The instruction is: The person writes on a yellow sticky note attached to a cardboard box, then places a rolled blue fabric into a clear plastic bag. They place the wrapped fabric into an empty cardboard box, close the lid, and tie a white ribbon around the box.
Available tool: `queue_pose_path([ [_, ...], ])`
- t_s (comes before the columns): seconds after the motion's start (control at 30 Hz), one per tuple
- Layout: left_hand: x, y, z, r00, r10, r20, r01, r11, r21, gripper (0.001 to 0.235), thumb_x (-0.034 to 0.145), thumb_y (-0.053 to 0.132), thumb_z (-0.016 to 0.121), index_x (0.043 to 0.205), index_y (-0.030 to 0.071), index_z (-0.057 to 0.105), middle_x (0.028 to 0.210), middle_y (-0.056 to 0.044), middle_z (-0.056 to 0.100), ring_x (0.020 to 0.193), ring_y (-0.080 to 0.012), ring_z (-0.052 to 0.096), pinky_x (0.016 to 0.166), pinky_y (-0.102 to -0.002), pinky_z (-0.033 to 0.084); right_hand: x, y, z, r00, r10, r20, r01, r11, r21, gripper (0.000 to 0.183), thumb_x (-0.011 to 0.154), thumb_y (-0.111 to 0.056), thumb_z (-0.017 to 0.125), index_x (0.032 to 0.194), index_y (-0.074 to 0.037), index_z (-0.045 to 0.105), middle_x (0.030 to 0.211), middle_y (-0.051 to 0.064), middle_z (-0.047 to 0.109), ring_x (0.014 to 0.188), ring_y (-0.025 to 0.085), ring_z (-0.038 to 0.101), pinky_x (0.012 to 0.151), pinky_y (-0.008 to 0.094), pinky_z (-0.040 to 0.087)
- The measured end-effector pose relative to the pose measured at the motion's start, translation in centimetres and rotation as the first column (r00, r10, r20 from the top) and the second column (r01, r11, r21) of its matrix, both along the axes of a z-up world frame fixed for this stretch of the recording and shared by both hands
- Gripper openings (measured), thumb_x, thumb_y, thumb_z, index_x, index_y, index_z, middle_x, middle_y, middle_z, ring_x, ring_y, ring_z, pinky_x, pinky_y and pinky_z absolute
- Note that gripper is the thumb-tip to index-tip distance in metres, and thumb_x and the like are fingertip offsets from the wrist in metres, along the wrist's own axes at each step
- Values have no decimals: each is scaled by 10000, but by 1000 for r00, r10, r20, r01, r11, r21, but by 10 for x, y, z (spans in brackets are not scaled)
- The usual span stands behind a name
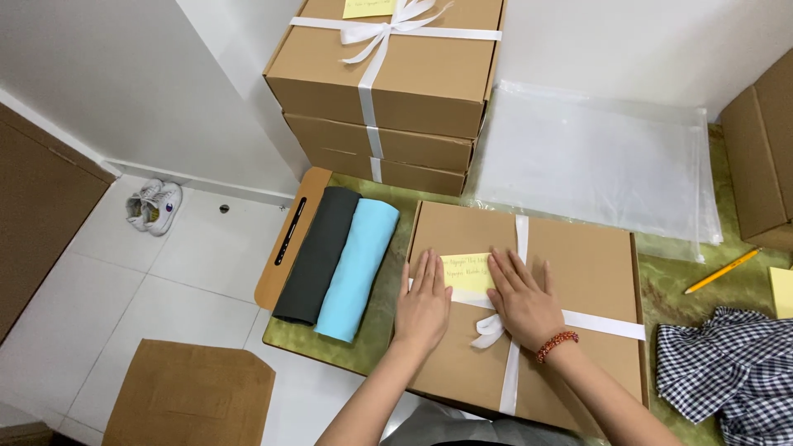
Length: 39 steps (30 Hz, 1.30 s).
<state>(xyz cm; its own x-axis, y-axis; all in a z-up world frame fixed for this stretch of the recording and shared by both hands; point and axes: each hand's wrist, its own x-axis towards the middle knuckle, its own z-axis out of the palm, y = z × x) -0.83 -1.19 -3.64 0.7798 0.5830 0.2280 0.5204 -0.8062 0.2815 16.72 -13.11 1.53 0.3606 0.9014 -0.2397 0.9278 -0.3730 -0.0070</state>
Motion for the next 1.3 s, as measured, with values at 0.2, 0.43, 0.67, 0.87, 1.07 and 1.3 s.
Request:
queue_pose_path([
  [0.2,-6,6,17,999,29,-26,-30,999,-42,603,1131,318,397,1575,-91,399,1678,-280,371,1625,-374,224,1306,-608,77,-1,0,7,998,-63,-8,63,998,-32,627,1115,-514,328,1691,-281,241,1800,-111,142,1666,205,35,1299,678,18],
  [0.43,-7,-1,29,989,-109,-96,91,981,-173,672,1141,402,338,1628,-59,302,1734,-247,262,1642,-344,156,1289,-643,-1,-5,-1,15,1000,-15,-15,14,994,-110,614,1123,-555,285,1681,-301,252,1784,-143,168,1664,185,44,1300,687,11],
  [0.67,1,3,37,986,-45,-157,17,984,-179,691,1140,427,316,1633,-56,282,1751,-236,219,1648,-344,109,1292,-642,-3,9,10,7,997,-67,-30,65,997,-45,649,1111,-581,287,1695,-312,207,1793,-152,133,1667,174,12,1293,707,-17],
  [0.87,-13,18,57,968,35,-250,-106,955,-278,723,1136,495,272,1668,6,259,1786,-165,148,1660,-325,59,1301,-589,38,33,-15,23,960,-256,-111,268,957,110,695,1069,-606,388,1688,-320,249,1822,-88,37,1672,279,-31,1282,735,38],
  [1.07,-43,39,27,971,233,50,-166,810,-562,687,1127,387,421,1651,-37,287,1749,-252,197,1578,-460,269,1296,-545,261,116,-93,-25,760,-537,-365,648,669,364,805,1027,-467,588,1678,-75,325,1751,190,248,1612,409,217,1274,680,222],
  [1.3,-39,-7,128,813,582,-26,-147,161,-976,794,1103,615,310,1605,17,453,1704,-160,407,1594,-308,343,1293,-472,318,76,-134,33,61,-641,-766,951,270,-150,1077,953,-907,518,1578,-30,540,1619,200,499,1489,414,449,1210,580,377],
])
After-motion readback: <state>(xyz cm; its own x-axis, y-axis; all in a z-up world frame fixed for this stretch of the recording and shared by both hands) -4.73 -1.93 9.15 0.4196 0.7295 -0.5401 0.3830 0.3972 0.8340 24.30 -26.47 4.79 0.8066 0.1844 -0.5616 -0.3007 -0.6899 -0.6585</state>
